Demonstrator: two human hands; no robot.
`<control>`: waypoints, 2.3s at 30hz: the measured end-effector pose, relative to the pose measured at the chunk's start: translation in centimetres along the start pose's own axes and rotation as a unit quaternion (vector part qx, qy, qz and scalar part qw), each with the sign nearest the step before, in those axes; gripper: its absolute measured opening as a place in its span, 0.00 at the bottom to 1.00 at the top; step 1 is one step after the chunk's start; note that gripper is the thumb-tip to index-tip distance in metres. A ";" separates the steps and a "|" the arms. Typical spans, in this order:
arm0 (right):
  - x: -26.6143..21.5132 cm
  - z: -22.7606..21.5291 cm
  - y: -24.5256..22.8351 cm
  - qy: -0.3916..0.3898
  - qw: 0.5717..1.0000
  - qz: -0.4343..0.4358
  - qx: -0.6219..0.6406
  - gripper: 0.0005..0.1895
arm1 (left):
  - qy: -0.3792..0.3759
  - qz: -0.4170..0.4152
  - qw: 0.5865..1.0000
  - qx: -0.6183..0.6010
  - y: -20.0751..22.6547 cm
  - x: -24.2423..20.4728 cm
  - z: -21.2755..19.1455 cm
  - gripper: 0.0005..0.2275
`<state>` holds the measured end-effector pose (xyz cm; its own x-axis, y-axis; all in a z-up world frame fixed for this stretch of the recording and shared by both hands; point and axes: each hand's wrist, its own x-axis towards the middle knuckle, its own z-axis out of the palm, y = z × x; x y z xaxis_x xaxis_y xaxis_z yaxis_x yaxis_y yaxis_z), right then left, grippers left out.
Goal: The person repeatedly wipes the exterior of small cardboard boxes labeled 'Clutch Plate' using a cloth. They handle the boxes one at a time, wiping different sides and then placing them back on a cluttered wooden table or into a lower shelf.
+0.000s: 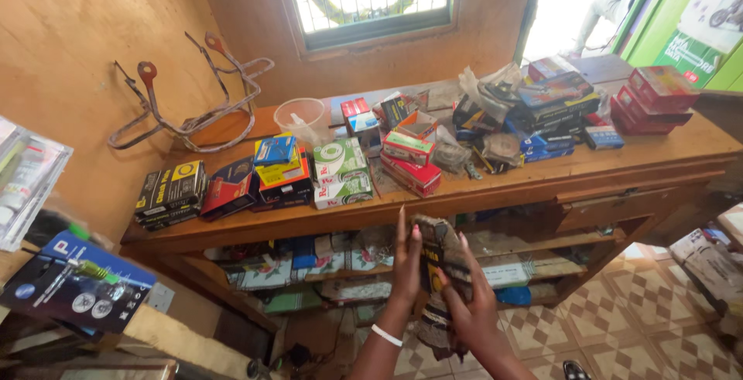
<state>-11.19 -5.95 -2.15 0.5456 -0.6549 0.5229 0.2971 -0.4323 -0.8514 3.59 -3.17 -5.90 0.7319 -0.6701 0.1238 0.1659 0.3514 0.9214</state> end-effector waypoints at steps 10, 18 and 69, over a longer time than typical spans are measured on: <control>1.4 0.8 -4.5 -0.103 0.970 -0.076 -0.206 0.38 | 0.068 0.122 0.982 0.125 -2.6 -0.4 -0.5 0.27; 2.9 0.0 -4.0 -0.033 0.965 0.040 -0.256 0.45 | 0.159 0.101 0.961 0.201 2.3 -1.4 2.1 0.32; 3.8 0.2 -2.0 0.064 0.979 -0.080 -0.179 0.30 | -0.208 0.016 0.887 -0.412 7.8 -2.2 0.6 0.42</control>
<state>-9.56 -7.48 1.50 0.4053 -0.6239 0.6682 0.0650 -0.7094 -0.7018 2.83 0.67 1.28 0.4665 -0.7736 0.4289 0.7014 0.6189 0.3535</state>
